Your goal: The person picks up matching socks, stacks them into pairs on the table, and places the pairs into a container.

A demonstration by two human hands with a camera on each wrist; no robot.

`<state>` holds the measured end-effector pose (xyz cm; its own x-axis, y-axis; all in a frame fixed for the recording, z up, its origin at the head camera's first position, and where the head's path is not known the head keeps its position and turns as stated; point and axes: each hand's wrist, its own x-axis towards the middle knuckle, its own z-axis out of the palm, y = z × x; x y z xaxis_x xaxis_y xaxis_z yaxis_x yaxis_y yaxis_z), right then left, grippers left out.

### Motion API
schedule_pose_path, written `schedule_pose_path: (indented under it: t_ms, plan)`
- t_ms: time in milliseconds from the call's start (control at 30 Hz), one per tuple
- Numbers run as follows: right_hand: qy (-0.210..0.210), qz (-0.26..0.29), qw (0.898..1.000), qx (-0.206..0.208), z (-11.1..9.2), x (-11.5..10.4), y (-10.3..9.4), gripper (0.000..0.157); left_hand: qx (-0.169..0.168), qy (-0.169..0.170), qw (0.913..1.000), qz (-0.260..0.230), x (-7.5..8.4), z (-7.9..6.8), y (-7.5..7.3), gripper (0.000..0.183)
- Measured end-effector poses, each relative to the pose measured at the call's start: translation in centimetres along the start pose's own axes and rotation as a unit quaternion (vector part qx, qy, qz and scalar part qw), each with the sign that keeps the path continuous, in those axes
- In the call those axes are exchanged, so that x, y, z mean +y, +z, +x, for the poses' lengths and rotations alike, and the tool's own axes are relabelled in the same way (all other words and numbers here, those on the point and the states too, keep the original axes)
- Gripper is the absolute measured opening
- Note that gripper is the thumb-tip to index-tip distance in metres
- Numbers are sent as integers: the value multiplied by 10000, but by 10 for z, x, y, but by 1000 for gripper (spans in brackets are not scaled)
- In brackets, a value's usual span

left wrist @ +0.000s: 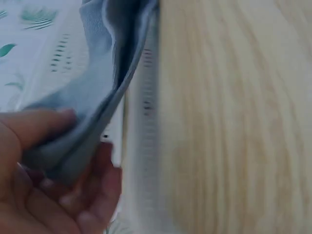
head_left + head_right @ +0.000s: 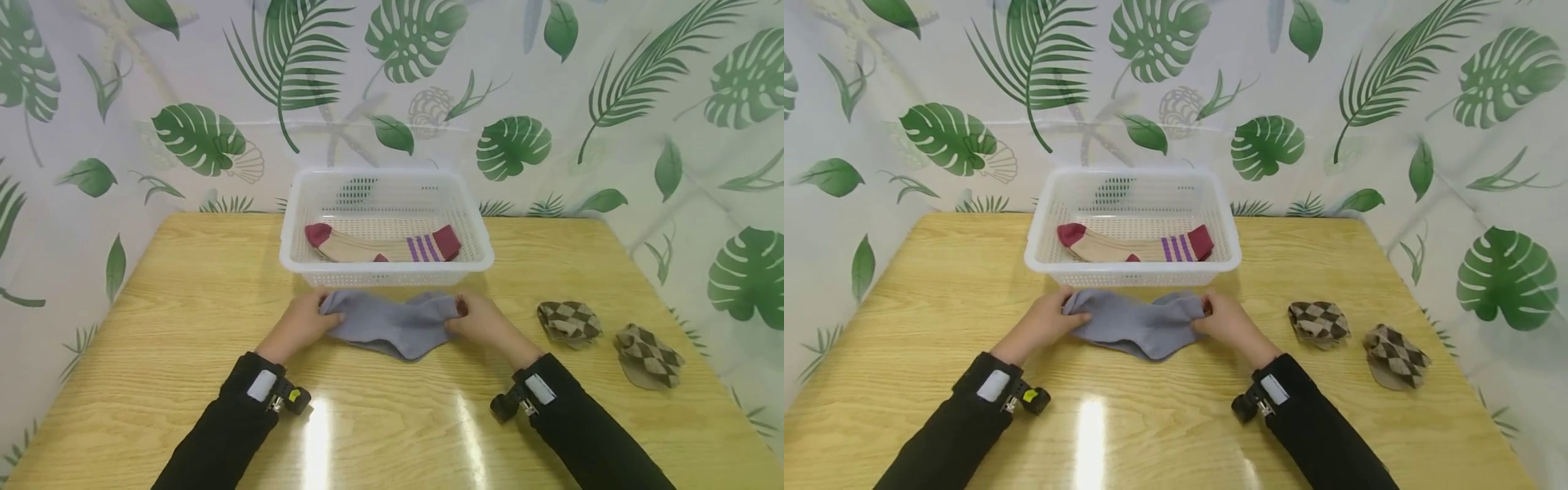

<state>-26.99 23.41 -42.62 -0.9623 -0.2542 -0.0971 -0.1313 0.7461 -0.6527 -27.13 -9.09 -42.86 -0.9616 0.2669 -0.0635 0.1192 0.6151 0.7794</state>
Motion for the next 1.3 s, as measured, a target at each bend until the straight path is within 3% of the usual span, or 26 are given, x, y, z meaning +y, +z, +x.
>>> schedule_pose_path:
  t_ms: [67, 167, 233, 333, 533, 667, 833, 933, 1000, 1167, 1233, 1300]
  plan:
    - [-156, 710, 9973, 130, -4, -2, -7, 26, -53, 135, 9954, -945, 2, -5, -9, 28]
    - [-393, 1773, 9833, 121, -11, -9, -23, 50, -50, 366, 9770, -2099, 8, -12, -24, 26]
    - [-470, 2306, 9719, 22, -14, -18, -35, 64, 108, 461, 9655, -2560, 13, -14, -34, 25]
    - [-546, 2405, 9690, 155, -13, -33, -52, 61, 436, 502, 9571, -2821, 23, -9, -50, 25]
    - [-606, 2274, 9692, 723, 9, -56, -78, 27, 686, 450, 9596, -2692, 42, 19, -82, 41]
    - [-442, 2243, 9696, 878, 29, -61, -90, 29, 917, 237, 9696, -2255, 53, 44, -92, 37]
    - [214, 2453, 9659, 797, 61, -66, -96, 37, 1539, -6, 9826, -1043, 63, 77, -99, 33]
    - [835, 2691, 9569, 710, 84, -66, -92, 36, 1752, -278, 9836, -317, 65, 94, -96, 36]
    - [1230, 2754, 9515, 611, 97, -65, -85, 36, 1698, -554, 9839, -85, 65, 100, -91, 38]
    - [1753, 2545, 9498, 488, 114, -62, -63, 36, 1587, -1221, 9778, -622, 55, 109, -73, 49]
    - [1855, 2421, 9509, 534, 116, -58, -57, 36, 1630, -1292, 9741, -887, 50, 112, -64, 46]
    - [1966, 2314, 9511, 571, 118, -53, -52, 36, 1647, -1212, 9753, -831, 46, 113, -57, 40]
